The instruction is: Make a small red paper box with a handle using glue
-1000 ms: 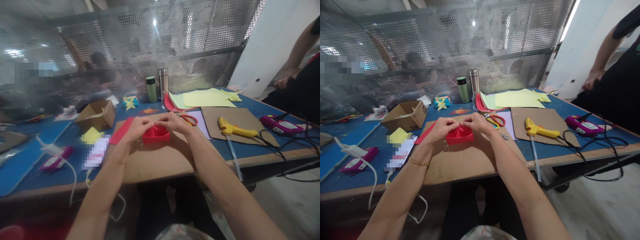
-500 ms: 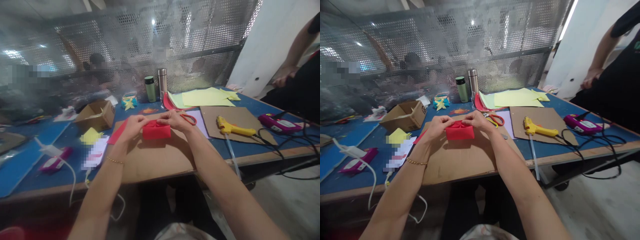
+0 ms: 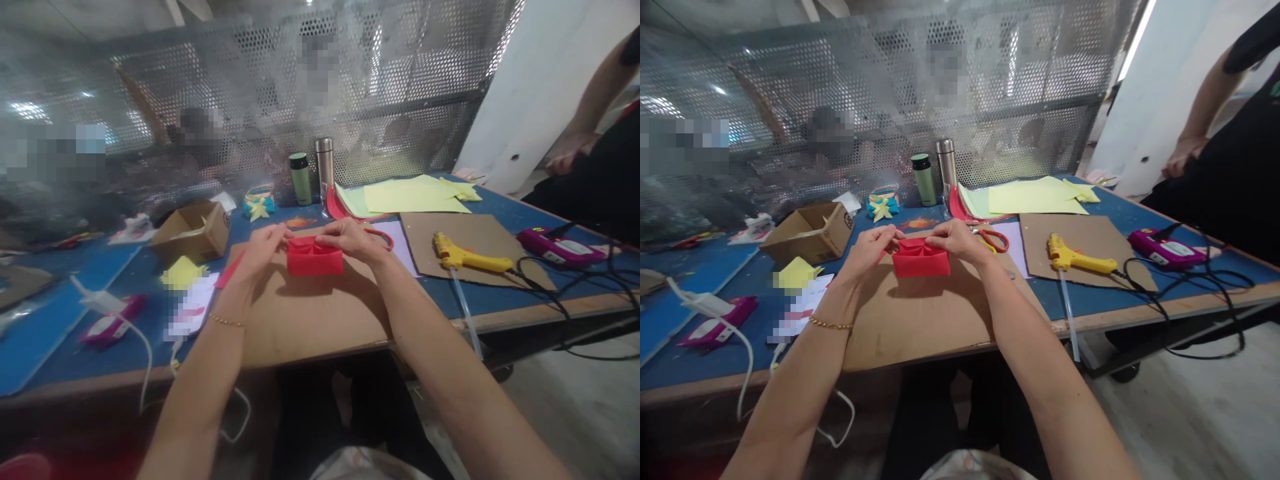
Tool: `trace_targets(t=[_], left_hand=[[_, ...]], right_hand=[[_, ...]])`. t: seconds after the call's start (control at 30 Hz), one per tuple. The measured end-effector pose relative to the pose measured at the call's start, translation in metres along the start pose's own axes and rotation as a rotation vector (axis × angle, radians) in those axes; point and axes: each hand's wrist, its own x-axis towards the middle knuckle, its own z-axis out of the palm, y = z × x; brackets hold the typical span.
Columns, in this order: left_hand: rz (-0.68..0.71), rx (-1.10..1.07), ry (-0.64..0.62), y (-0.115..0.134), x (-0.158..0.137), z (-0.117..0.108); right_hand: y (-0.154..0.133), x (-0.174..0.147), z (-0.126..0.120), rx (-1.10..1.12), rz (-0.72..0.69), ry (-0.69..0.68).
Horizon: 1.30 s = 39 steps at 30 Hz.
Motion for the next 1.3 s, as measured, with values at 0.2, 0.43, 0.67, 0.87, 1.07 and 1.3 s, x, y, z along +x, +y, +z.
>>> trace_targets(t=[0.2,0.43,0.67,0.87,1.07,1.3], left_hand=[[0.010,0.038,-0.020,-0.003,-0.002,0.006],[0.004,0.053,-0.027,-0.006,0.000,0.003],[-0.056,-0.057,-0.181,0.001,-0.008,0.009],[-0.094,-0.061,-0.209,0.007,-0.018,0.012],[-0.042,-0.041,-0.191,0.011,-0.019,0.009],[-0.053,-0.059,-0.147,0.010,-0.014,0.005]], right_hand=[[-0.004,-0.003,0.003,0.006,-0.031,-0.002],[-0.006,-0.004,0.005,0.001,-0.035,-0.011],[-0.008,-0.005,0.009,-0.092,-0.038,-0.040],[-0.005,-0.002,0.012,-0.227,-0.051,-0.058],[-0.008,-0.005,0.013,-0.098,0.025,-0.033],[-0.014,-0.006,0.011,0.059,0.018,0.001]])
